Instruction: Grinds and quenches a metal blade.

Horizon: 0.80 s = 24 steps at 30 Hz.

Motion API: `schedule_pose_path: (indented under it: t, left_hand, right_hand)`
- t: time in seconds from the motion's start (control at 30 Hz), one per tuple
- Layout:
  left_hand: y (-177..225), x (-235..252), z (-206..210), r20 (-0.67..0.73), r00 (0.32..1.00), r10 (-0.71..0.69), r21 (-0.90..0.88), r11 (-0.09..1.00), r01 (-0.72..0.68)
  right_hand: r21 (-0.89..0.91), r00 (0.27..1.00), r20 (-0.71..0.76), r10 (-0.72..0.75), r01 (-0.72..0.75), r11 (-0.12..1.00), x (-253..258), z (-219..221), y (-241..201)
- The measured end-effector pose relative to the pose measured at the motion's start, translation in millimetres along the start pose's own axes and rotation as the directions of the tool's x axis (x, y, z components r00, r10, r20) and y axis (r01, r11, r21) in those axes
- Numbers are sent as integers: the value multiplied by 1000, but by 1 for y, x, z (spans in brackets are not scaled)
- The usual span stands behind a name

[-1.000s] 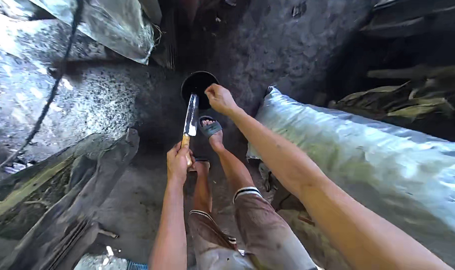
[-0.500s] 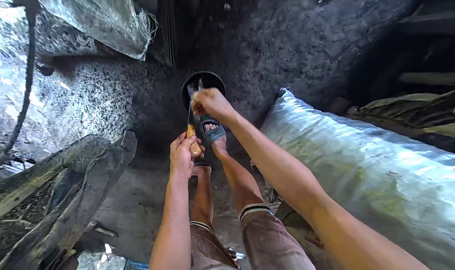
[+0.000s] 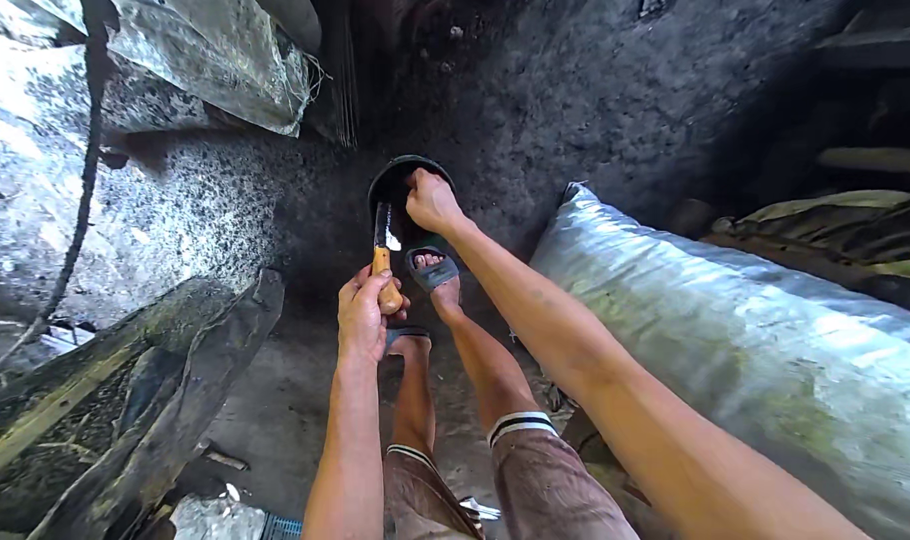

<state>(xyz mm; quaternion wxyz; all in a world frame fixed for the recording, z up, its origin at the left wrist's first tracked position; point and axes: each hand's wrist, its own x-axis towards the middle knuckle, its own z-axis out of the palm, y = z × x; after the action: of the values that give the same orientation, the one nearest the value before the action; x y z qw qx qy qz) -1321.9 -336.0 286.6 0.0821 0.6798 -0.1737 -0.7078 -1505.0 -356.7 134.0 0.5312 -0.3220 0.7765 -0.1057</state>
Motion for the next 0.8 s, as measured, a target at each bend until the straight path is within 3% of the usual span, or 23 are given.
schedule_pose_path:
  t: [0.1, 0.2, 0.23, 0.3, 0.37, 0.43, 0.57, 0.7, 0.77, 0.8]
  left_hand:
    - [-4, 0, -5, -9, 1000, -2, 20, 1000, 2]
    - [-3, -1, -5, -13, 1000, 2, 23, 1000, -1]
    - [0, -1, -4, -10, 1000, 5, 14, 1000, -5]
    - [8, -1, 1, 3, 1000, 13, -16, 1000, -13]
    - [19, -4, 10, 17, 1000, 23, -49, 999, -22]
    - [28, -11, 18, 17, 1000, 18, -86, 996, -17]
    - [39, -43, 24, 20, 1000, -19, -177, 984, 22]
    - [34, -125, 0, 136, 981, -137, -273, 947, 170]
    - [29, -188, -10, 229, 951, -206, -370, 886, 281]
    - [28, -222, -14, 286, 930, -230, -435, 834, 340]
  right_hand:
    - [67, 966, 44, 255, -257, 964, 33, 14, -3]
    - [335, 944, 59, 326, -326, 884, 39, 20, 1]
    - [428, 961, 53, 271, -267, 863, 35, 21, 1]
    - [476, 998, 63, -19, -13, 880, 1, 7, -8]
    - [197, 941, 39, -335, 321, 926, -53, -13, -20]
    - [-35, 845, 71, -531, 534, 845, -103, -22, -21]
    - [-278, 808, 11, -589, 568, 774, -153, -28, -6]
    - [-79, 846, -260, -465, 462, 883, -198, -50, -9]
    - [237, 931, -289, -221, 293, 926, -222, -56, -9]
    - [486, 978, -205, -45, 142, 863, -234, -57, -10]
